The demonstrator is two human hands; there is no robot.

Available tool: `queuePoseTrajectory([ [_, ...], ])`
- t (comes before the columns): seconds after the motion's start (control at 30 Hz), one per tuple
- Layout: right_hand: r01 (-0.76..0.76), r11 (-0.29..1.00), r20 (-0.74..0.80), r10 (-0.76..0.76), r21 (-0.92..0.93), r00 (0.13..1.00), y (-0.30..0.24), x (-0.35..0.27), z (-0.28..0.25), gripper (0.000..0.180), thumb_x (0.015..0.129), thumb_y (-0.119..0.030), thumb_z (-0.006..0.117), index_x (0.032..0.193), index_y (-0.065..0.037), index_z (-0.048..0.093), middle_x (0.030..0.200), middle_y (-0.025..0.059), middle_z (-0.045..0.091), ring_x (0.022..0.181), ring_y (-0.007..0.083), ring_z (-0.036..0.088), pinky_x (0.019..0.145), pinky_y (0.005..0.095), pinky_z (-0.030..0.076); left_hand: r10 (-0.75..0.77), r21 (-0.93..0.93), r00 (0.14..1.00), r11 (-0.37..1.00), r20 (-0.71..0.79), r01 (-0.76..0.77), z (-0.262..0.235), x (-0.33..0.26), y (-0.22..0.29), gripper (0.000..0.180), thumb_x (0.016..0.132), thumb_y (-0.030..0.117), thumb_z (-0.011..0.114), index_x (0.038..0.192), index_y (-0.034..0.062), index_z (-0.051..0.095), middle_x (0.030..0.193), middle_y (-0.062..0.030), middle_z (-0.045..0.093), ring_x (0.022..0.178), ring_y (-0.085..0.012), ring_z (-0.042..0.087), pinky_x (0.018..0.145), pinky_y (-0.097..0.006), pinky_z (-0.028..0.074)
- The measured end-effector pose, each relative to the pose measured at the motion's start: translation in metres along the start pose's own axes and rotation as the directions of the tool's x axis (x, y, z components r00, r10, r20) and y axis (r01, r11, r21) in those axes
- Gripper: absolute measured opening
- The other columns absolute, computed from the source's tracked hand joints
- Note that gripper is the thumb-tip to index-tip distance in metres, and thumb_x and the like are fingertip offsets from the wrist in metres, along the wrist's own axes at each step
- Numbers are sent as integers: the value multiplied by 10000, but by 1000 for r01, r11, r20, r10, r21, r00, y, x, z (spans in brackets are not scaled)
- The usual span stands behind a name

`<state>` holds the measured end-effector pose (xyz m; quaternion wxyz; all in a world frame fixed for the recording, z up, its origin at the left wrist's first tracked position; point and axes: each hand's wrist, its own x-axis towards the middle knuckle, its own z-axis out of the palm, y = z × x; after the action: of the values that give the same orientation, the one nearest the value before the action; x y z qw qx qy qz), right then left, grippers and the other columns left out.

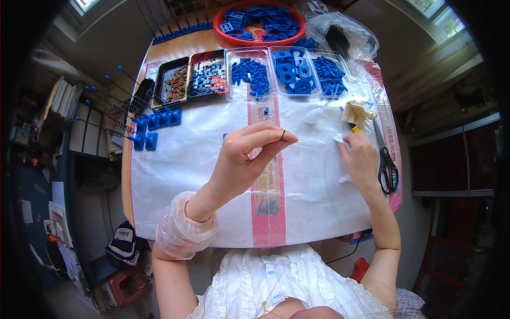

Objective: Manually assembling small plastic fixture parts with wire springs and pins at a workstation.

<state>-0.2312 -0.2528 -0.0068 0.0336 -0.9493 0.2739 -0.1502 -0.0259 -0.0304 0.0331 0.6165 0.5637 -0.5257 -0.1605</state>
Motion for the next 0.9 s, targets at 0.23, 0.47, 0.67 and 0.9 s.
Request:
queuePoseTrajectory([
  [0.23,70,771,103,-174,633,979,-63,3,10,90,811,-50,762,885,-20,718,838,124,699,762,292,677,692,386,525,-13,28,1000,1000,-19,13,-3,-1,-1,161,927,-89,667,1045,-29,758,1009,-100,741,918,-164,708,786,-262,569],
  [0.47,110,702,51,-204,703,978,-97,11,36,69,800,-32,730,838,5,686,812,134,683,729,296,654,679,399,513,9,30,999,1000,-36,-8,2,-1,1,159,913,-78,687,1041,-21,763,993,-102,741,891,-169,710,764,-270,572],
  [0.67,106,693,62,-213,713,975,-102,5,41,74,787,-20,724,833,15,677,826,139,678,742,307,656,682,402,511,22,27,999,999,-44,-21,2,-2,0,163,908,-72,696,1047,-18,763,983,-101,740,871,-169,710,747,-273,576],
  [0.9,123,680,58,-237,722,970,-100,4,43,100,773,-11,726,867,15,704,832,136,675,767,308,666,704,395,527,38,47,998,998,-46,-36,5,-1,-1,156,903,-67,706,1037,-14,764,978,-100,742,857,-171,713,733,-274,572],
])
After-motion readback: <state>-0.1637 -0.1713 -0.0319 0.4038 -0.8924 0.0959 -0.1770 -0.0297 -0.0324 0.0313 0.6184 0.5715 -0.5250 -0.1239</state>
